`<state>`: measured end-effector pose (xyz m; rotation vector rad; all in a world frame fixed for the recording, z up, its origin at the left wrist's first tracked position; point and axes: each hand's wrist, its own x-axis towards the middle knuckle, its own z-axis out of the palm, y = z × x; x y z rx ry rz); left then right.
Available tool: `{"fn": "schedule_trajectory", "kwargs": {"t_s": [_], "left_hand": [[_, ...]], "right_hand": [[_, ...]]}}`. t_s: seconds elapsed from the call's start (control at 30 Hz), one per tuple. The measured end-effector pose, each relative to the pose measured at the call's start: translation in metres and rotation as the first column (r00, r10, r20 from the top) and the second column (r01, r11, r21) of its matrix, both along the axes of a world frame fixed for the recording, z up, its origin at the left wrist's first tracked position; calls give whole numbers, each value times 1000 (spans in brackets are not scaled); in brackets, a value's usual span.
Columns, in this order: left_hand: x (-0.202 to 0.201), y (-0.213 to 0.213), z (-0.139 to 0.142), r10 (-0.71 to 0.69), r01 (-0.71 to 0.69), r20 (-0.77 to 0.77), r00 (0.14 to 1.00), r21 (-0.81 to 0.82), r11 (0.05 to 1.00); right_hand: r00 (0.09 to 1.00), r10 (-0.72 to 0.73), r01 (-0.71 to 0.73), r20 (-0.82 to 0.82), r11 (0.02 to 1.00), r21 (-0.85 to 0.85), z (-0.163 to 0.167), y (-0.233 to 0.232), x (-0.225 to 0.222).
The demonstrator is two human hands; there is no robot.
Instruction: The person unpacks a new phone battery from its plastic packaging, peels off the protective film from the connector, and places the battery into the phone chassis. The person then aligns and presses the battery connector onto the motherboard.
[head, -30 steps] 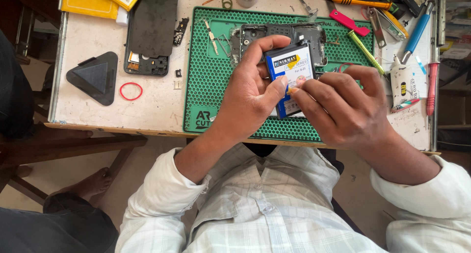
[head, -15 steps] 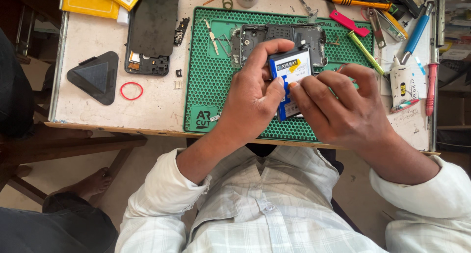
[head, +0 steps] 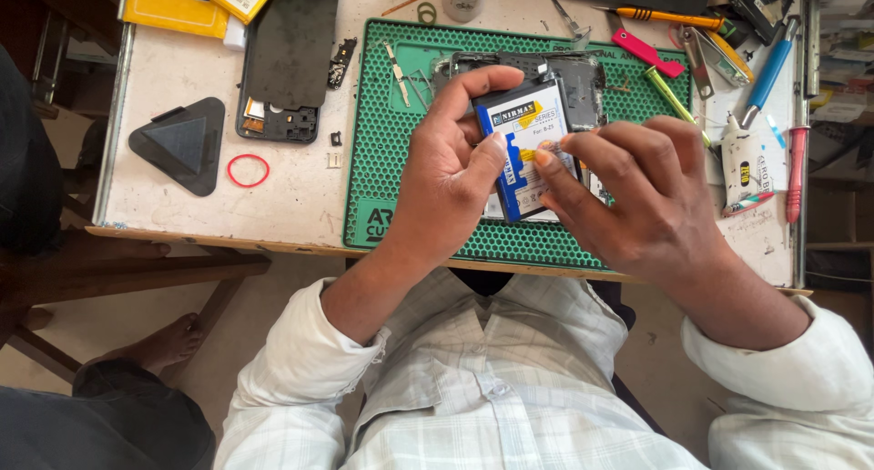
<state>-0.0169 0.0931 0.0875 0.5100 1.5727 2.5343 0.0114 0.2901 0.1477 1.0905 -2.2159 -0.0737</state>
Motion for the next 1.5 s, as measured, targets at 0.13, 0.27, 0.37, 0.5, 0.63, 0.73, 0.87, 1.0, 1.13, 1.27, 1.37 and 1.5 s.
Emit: {"fn": "schedule_trajectory", "kwargs": {"t_s": [0.13,0.27,0.37,0.5,0.63,0.73,0.87,1.0,1.13,1.27,1.37,1.5], "left_hand": [[1,-1,-2,27,-27,-24,999,19,999],[2,1,-4,40,-40,9,999,63,997],[4,4,-6,105,-105,-3,994,11,994],[5,9,-9,179,-180,-52,983,-18,983],[5,11,-10,187,-188,-64,980,-15,982],[6,11,-11,193,-193,-73,979,7,981],[8,11,-11,226,-228,-107,968,-3,974],[12,13,-9,291,-300,-125,948,-55,952],[18,17,-4,319,-357,-227,920,-152,922],[25,23,3,267,-392,-420,868,-248,886],[30,28,9,193,-333,-457,868,-249,909],[33,29,17,86,-153,-344,935,-171,973]], "right_hand": [[996,-27,32,80,998,-59,-9,7,-1],[973,-2,44,229,983,-177,-17,16,-5],[959,43,27,280,971,-239,-24,17,-7],[942,95,-11,322,968,-252,-29,16,-6],[943,92,-9,320,967,-253,-31,14,-6],[927,122,-22,354,961,-275,-32,13,-6],[916,134,-30,378,963,-269,-38,13,-5],[911,152,-16,384,943,-334,-44,15,-5],[824,82,151,560,922,-357,-44,15,-3],[763,110,181,637,910,-374,-38,16,-1],[737,224,146,638,869,-473,-38,17,-4],[600,334,280,727,763,-582,-43,17,-6]]}}
